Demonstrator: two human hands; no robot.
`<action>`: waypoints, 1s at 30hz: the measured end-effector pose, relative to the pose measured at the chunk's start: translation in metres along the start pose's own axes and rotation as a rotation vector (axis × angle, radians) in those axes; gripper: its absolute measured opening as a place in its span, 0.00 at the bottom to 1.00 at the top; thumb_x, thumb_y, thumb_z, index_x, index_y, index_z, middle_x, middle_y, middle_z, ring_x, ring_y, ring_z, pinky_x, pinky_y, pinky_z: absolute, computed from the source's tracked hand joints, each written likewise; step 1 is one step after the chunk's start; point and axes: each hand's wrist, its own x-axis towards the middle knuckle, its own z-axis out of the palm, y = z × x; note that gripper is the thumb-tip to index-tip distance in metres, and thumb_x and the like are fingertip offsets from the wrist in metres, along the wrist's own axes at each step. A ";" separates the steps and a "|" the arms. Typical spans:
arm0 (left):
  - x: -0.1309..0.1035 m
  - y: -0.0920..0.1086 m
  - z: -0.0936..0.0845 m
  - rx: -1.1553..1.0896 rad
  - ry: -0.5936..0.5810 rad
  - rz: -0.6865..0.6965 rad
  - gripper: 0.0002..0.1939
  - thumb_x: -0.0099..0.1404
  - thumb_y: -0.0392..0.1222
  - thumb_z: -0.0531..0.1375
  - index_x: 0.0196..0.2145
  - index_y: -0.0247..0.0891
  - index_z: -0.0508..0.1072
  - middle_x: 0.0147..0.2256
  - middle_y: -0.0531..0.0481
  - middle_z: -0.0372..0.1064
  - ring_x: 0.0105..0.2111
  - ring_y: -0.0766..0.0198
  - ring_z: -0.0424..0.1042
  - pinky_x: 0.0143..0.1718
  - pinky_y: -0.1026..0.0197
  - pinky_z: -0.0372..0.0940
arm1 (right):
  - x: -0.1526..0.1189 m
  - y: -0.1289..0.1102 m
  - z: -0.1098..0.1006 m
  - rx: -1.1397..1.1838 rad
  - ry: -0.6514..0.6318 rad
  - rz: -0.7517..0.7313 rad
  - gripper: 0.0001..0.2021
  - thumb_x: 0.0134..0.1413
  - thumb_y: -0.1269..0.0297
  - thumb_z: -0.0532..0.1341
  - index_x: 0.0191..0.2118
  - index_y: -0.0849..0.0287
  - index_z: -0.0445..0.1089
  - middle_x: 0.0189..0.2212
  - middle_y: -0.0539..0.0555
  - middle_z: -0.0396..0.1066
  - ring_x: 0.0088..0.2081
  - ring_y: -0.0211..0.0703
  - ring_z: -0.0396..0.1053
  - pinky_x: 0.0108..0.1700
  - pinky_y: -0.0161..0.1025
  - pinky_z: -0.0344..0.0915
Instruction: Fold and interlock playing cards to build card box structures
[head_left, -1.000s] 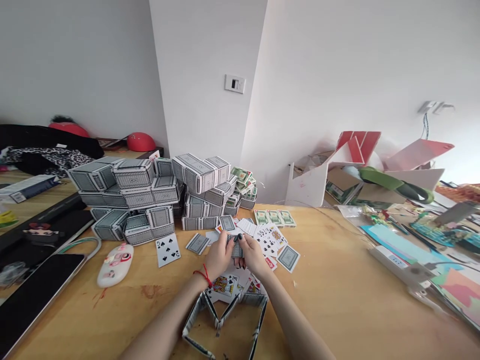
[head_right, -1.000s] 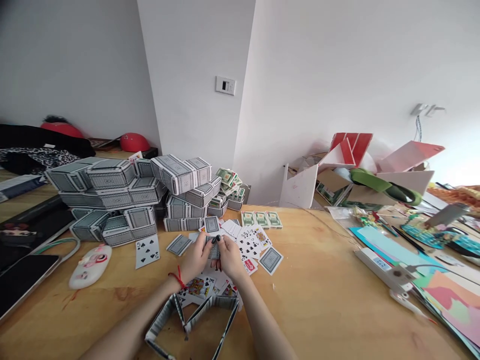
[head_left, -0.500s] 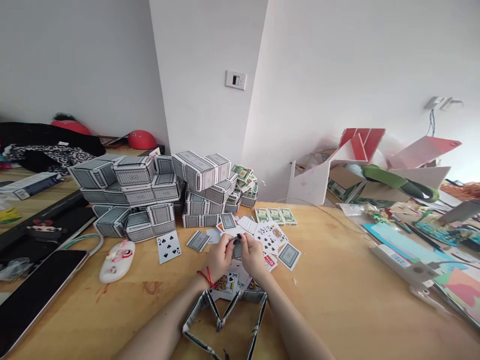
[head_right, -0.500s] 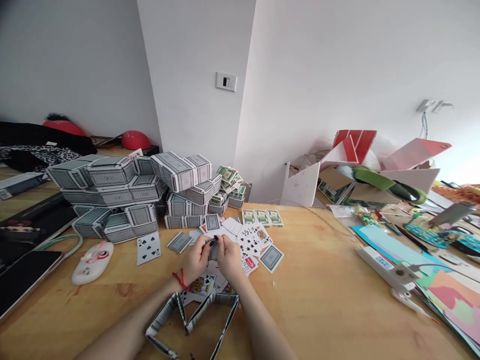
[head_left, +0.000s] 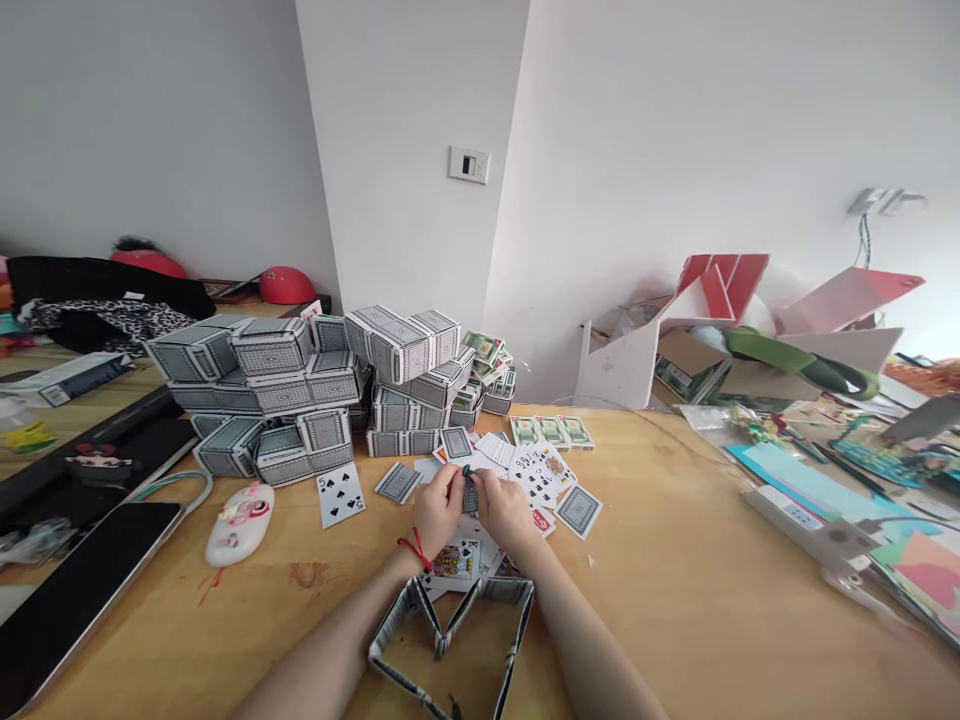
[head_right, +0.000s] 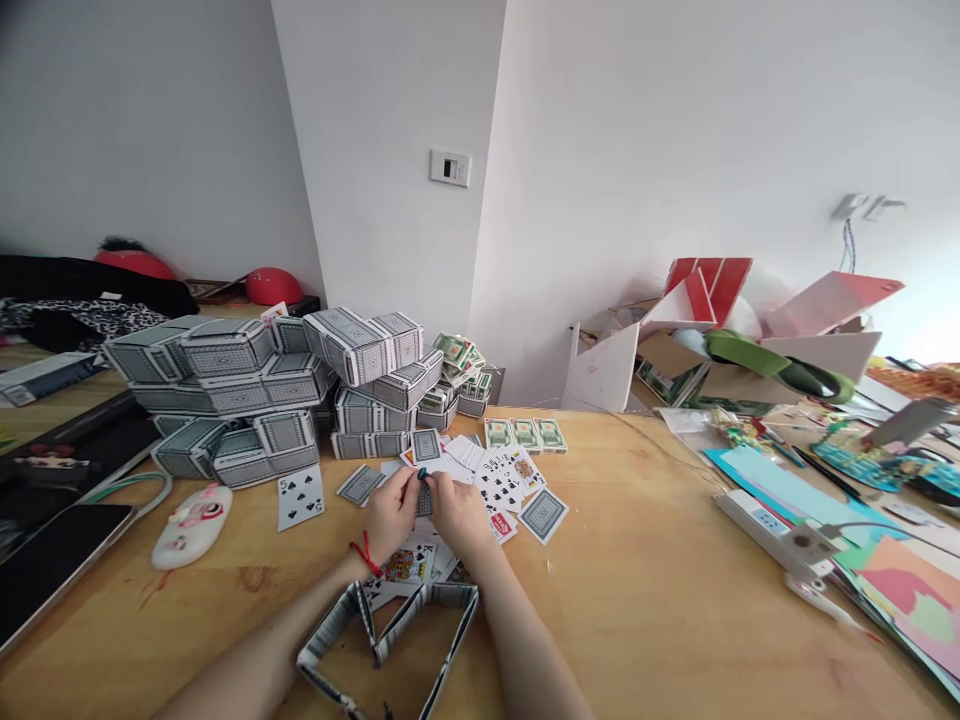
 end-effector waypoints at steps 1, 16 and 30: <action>0.001 -0.001 0.000 0.001 0.007 -0.002 0.16 0.66 0.47 0.44 0.29 0.39 0.65 0.18 0.54 0.62 0.19 0.66 0.63 0.23 0.66 0.54 | -0.001 0.000 0.001 0.006 -0.004 -0.009 0.13 0.60 0.63 0.47 0.40 0.60 0.65 0.28 0.60 0.71 0.30 0.47 0.69 0.32 0.38 0.59; 0.025 -0.005 -0.031 0.010 -0.183 -0.075 0.19 0.65 0.52 0.43 0.32 0.39 0.66 0.16 0.57 0.60 0.15 0.66 0.65 0.18 0.66 0.55 | 0.007 0.006 -0.005 0.796 -0.028 0.421 0.23 0.49 0.41 0.52 0.29 0.59 0.65 0.08 0.43 0.57 0.10 0.35 0.57 0.14 0.31 0.54; 0.052 -0.057 -0.097 0.388 -0.458 -0.231 0.21 0.38 0.49 0.65 0.32 0.38 0.72 0.33 0.44 0.72 0.33 0.53 0.71 0.30 0.62 0.61 | 0.010 0.031 -0.035 0.177 -0.029 0.369 0.17 0.37 0.56 0.66 0.37 0.56 0.72 0.39 0.57 0.68 0.39 0.51 0.65 0.42 0.44 0.61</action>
